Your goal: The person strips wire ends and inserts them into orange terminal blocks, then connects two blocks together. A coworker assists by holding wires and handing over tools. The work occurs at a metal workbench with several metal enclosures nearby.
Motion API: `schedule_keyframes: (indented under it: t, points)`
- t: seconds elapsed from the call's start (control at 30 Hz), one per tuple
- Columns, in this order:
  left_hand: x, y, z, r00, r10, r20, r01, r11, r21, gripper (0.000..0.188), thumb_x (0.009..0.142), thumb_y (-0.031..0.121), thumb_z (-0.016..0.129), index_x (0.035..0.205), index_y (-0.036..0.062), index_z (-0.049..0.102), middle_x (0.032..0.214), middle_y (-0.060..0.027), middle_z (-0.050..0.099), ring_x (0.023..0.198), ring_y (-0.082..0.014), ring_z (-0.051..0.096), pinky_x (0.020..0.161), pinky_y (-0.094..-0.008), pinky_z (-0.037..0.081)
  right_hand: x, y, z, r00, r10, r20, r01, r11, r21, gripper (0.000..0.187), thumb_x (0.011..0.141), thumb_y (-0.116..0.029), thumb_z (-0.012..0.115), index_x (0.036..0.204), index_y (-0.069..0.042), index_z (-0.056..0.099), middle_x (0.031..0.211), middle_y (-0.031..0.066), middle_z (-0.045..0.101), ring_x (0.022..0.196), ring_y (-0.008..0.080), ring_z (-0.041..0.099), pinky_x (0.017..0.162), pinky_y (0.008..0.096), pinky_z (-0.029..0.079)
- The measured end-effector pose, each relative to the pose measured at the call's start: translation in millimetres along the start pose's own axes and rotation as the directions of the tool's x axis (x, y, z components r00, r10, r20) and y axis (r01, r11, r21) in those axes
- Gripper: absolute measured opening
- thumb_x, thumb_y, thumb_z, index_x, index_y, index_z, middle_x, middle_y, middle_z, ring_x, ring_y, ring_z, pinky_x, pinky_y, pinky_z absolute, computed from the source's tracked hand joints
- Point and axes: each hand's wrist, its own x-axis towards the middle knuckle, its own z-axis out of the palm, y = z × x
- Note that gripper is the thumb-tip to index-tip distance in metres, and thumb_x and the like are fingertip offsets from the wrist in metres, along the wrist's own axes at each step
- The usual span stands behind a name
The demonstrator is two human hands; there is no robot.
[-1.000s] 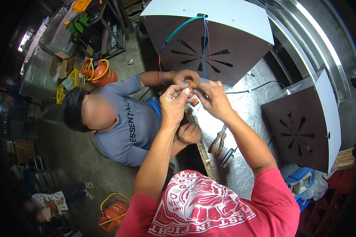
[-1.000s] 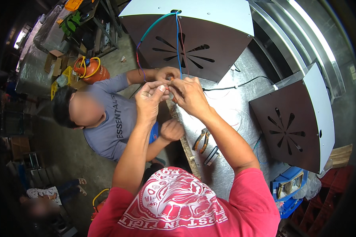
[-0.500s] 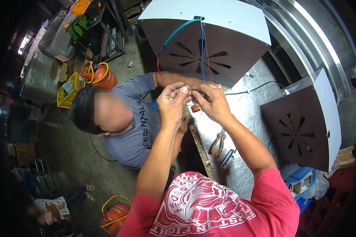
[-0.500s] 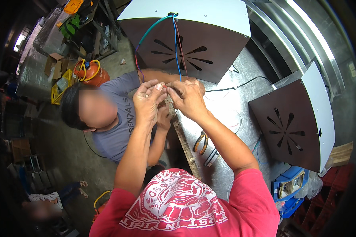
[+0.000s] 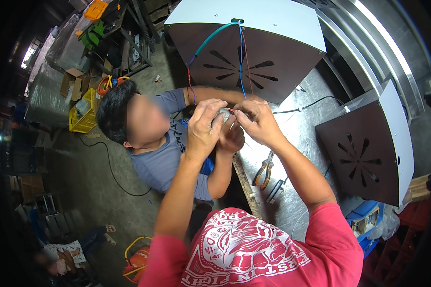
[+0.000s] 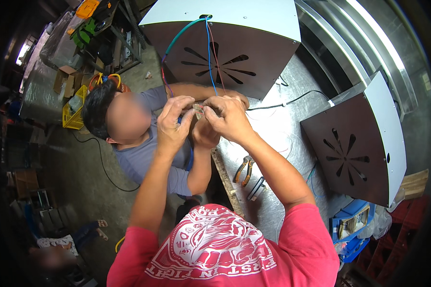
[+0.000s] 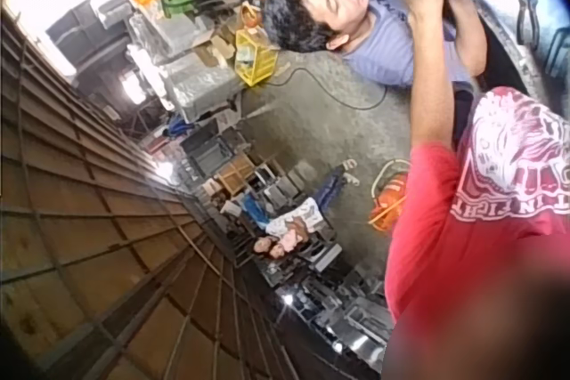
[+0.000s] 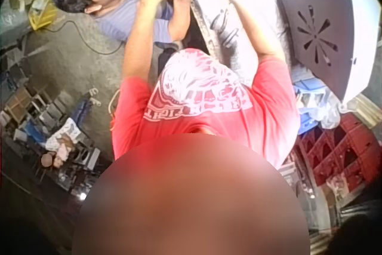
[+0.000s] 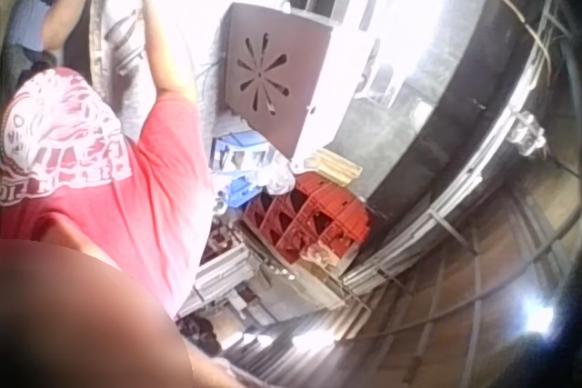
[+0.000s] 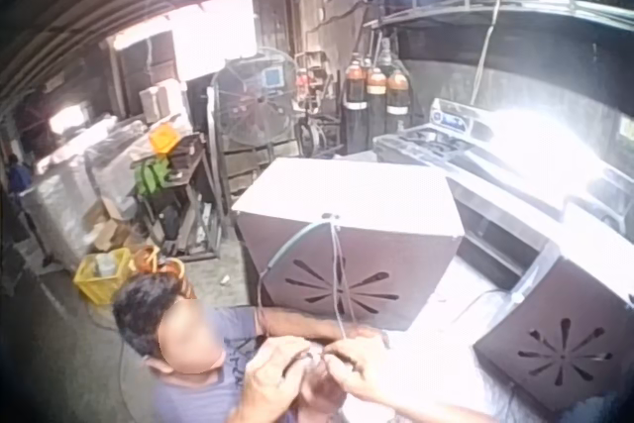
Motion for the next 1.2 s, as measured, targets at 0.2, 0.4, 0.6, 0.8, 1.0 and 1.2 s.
schedule_keyframes:
  t: [0.2, 0.4, 0.6, 0.8, 1.0, 1.2]
  points:
    - [26.6, -4.6, -20.9, 0.916, 0.365, 0.166, -0.394, 0.895, 0.207, 0.03, 0.08, -0.002, 0.076, 0.109, 0.0057, 0.071, 0.102, -0.0099, 0.071, 0.089, -0.0292, 0.07, 0.077, -0.0375, 0.057, 5.6, 1.2, -17.0, 0.946, 0.221, 0.237, -0.298, 0.882, 0.364, 0.021, 0.095, -0.016, 0.062, 0.094, 0.003, 0.071, 0.077, 0.0056, 0.067, 0.074, 0.0124, 0.062, 0.068, 0.0319, 0.05]
    - [42.2, 3.7, -28.0, 0.835, 0.479, 0.271, -0.536, 0.821, 0.196, 0.029, 0.076, 0.003, 0.076, 0.105, 0.0055, 0.072, 0.096, -0.0074, 0.069, 0.084, -0.0272, 0.069, 0.072, -0.0371, 0.056, 11.0, -6.9, -30.8, 0.905, 0.236, 0.353, -0.381, 0.819, 0.43, 0.02, 0.097, -0.015, 0.061, 0.093, 0.003, 0.07, 0.076, 0.003, 0.064, 0.069, 0.0081, 0.059, 0.062, 0.0255, 0.049]
    - [47.1, 1.4, -28.5, 0.804, 0.505, 0.315, -0.576, 0.793, 0.198, 0.019, 0.082, 0.007, 0.074, 0.101, 0.0041, 0.071, 0.093, -0.0087, 0.068, 0.082, -0.0279, 0.068, 0.071, -0.0374, 0.056, 12.1, -5.7, -27.9, 0.941, 0.166, 0.294, -0.276, 0.881, 0.385, 0.019, 0.094, -0.017, 0.061, 0.094, 0.001, 0.07, 0.072, 0.0045, 0.065, 0.06, 0.0097, 0.06, 0.056, 0.0276, 0.049]
    - [28.5, 0.9, -17.3, 0.955, -0.004, 0.295, 0.008, 1.0, -0.013, 0.012, 0.096, 0.014, 0.065, 0.098, 0.0028, 0.069, 0.085, -0.0078, 0.066, 0.072, -0.0179, 0.064, 0.064, -0.0309, 0.051, 7.2, -2.9, -25.1, 0.988, -0.079, 0.131, 0.073, 0.996, 0.045, 0.011, 0.087, -0.016, 0.066, 0.087, -0.005, 0.067, 0.075, 0.0091, 0.062, 0.075, 0.0238, 0.062, 0.072, 0.0367, 0.047]
    - [21.8, 0.9, -6.7, 0.432, -0.62, 0.655, 0.89, 0.176, -0.421, 0.02, 0.103, 0.025, 0.055, 0.088, 0.0121, 0.055, 0.071, 0.0059, 0.046, 0.058, -0.0042, 0.039, 0.048, -0.0215, 0.032, 14.6, 5.9, -11.4, 0.891, -0.446, 0.087, 0.454, 0.876, -0.16, 0.01, 0.083, -0.012, 0.069, 0.087, -0.006, 0.062, 0.078, 0.0095, 0.056, 0.081, 0.032, 0.056, 0.075, 0.0423, 0.044]
    - [17.9, 6.4, -22.4, 0.641, -0.636, 0.429, 0.756, 0.62, -0.21, 0.031, 0.105, 0.034, 0.054, 0.104, 0.0051, 0.063, 0.078, -0.0019, 0.062, 0.064, -0.0088, 0.058, 0.052, -0.0253, 0.045, 23.7, 13.0, -9.5, 0.92, -0.377, 0.106, 0.375, 0.926, 0.044, 0.01, 0.086, -0.011, 0.068, 0.092, -0.003, 0.064, 0.085, 0.0118, 0.063, 0.089, 0.0337, 0.06, 0.08, 0.0434, 0.049]
